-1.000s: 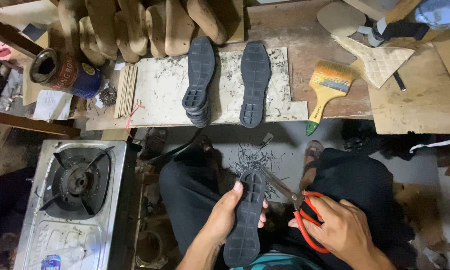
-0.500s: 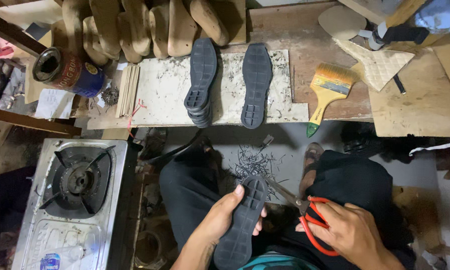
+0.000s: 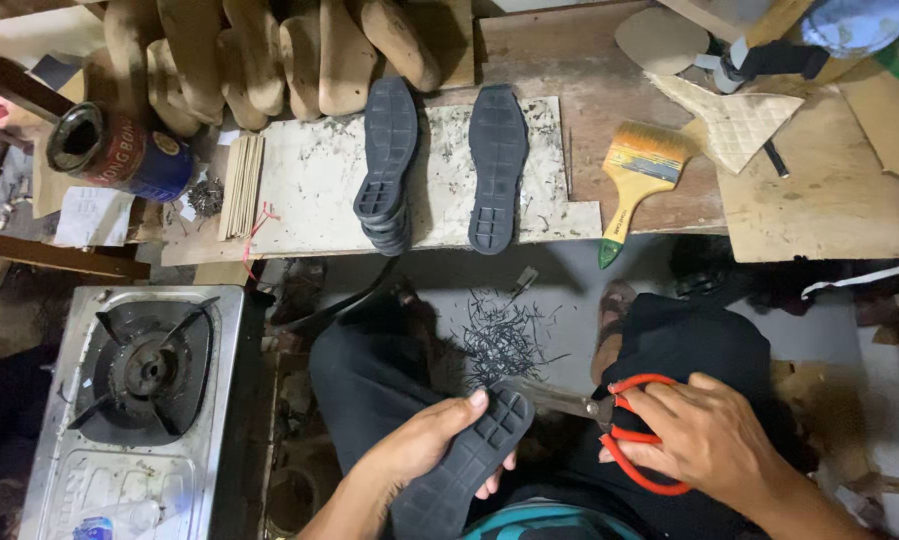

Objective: The person sits on the workshop floor and trims excess rubber from the edges of black shoe soles using red-handled scissors, letting the trimmings fall to the floor. They place each finished sole on the bench with a stack of other soles and pick up the next one to continue trimming.

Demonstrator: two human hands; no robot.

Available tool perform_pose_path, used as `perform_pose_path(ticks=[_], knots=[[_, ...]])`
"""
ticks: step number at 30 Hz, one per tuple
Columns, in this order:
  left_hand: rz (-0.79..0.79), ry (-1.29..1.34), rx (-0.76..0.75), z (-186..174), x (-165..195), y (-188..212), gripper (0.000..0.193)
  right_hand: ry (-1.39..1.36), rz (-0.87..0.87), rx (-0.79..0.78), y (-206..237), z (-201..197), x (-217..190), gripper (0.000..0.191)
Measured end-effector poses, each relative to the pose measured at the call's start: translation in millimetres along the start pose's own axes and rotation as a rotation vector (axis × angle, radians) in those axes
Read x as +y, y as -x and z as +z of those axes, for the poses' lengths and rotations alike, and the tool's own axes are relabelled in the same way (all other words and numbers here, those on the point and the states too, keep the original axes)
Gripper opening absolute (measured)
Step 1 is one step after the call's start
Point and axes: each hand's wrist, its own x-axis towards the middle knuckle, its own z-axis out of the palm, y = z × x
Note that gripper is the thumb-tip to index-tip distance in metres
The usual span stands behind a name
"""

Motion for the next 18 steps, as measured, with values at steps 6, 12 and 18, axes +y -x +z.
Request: perform_pose_path(ticks=[6, 12, 18], knots=[[-0.023, 0.056, -0.078, -2.0, -7.1, 4.0, 0.066, 0.043, -0.123, -0.004, 5.3, 7.0, 11.1, 0.065], [-0.068, 0.104, -0.124, -7.4, -22.3, 4.8, 0.065, 0.055, -0.119, -0.061, 20.9, 18.6, 21.4, 0.061], [0.140, -0.204, -0.074, 3.8, -10.5, 1.2, 0.054, 0.016, -0.032, 0.006, 28.7, 32.6, 23.9, 0.059]])
